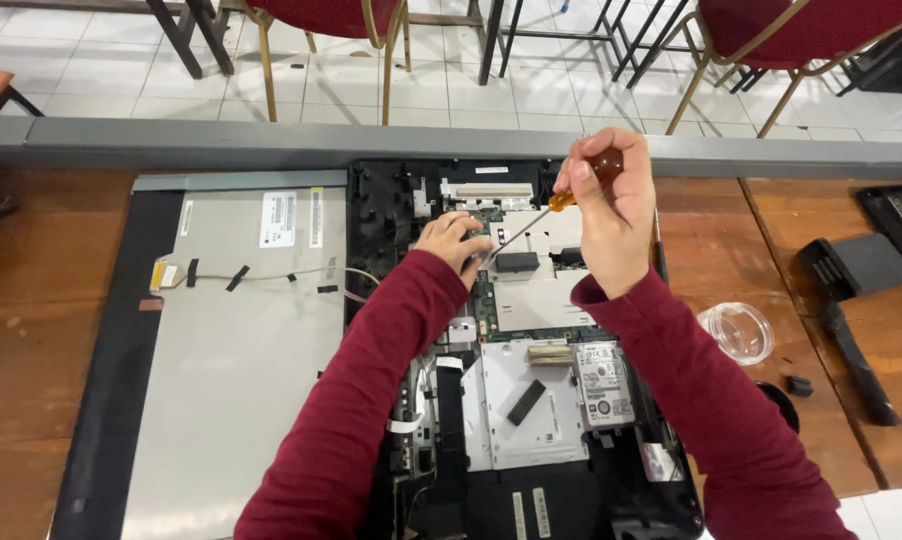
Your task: Securing internal components and metal shields of a computer using a screwdriver and screws.
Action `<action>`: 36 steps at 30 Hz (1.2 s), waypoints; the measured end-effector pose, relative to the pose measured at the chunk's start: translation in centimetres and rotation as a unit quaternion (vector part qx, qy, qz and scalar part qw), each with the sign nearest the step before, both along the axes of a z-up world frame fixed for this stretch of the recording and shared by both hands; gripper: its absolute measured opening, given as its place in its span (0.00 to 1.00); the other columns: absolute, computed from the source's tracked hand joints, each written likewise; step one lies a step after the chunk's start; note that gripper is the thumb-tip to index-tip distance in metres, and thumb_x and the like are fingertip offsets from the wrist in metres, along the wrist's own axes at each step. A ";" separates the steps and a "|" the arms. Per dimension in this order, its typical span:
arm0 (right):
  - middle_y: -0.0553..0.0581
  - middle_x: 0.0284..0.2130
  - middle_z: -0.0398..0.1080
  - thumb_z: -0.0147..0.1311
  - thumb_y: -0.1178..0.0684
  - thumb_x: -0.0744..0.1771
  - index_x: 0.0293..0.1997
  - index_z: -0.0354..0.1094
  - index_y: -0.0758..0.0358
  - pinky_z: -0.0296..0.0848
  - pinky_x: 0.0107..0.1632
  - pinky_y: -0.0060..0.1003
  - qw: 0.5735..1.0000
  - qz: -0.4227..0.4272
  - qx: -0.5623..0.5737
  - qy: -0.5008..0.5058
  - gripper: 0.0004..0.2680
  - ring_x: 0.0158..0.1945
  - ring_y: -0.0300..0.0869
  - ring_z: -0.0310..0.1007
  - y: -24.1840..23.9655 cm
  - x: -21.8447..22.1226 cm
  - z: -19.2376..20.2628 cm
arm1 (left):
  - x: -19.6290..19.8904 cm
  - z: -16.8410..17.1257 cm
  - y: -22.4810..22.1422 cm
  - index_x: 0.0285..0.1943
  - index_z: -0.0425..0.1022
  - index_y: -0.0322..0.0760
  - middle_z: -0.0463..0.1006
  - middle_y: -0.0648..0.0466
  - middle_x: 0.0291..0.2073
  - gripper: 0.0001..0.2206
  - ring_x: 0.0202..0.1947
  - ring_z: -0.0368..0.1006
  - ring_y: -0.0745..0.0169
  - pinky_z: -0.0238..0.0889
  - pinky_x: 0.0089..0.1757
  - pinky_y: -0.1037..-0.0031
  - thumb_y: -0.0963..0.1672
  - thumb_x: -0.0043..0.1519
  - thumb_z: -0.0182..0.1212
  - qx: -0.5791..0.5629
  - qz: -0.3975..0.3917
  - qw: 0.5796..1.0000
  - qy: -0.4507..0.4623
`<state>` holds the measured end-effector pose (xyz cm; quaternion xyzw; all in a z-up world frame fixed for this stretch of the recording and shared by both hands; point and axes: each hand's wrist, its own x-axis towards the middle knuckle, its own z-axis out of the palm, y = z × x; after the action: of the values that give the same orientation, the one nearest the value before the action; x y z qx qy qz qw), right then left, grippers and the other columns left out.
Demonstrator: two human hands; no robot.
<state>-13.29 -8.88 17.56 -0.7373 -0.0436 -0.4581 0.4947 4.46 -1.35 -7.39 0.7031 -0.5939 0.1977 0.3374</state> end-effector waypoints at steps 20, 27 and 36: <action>0.54 0.36 0.61 0.44 0.58 0.74 0.50 0.55 0.62 0.73 0.49 0.36 1.000 -0.007 -0.009 0.017 0.03 0.38 0.39 0.69 -0.2 -0.3 -0.1 | -0.2 0.4 0.1 0.44 0.79 0.66 0.70 0.68 0.52 0.12 0.65 0.61 0.64 0.59 0.57 0.66 0.48 0.52 0.67 0.046 0.009 0.999 0.005; 0.55 0.37 0.62 0.45 0.57 0.74 0.51 0.55 0.62 0.73 0.48 0.36 0.999 -0.005 -0.023 0.032 0.04 0.39 0.41 0.71 -1.0 -0.6 -0.3 | -0.6 0.5 0.2 0.44 0.80 0.66 0.71 0.69 0.51 0.12 0.65 0.61 0.64 0.57 0.58 0.66 0.49 0.52 0.67 0.062 0.015 0.998 0.009; 0.54 0.32 0.63 0.45 0.56 0.73 0.51 0.55 0.65 0.68 0.43 0.32 0.997 0.016 -0.057 0.050 0.05 0.35 0.37 0.68 1.1 2.8 0.3 | -1.3 0.3 -1.6 0.48 0.79 0.64 0.81 0.71 0.42 0.11 0.60 0.67 0.73 0.47 0.63 0.61 0.55 0.58 0.64 -0.014 -0.004 0.998 0.067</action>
<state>-10.47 -7.81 17.82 -0.7854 -0.0567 -0.4096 0.4606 3.19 -2.98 -7.13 0.7079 -0.5698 0.1571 0.3866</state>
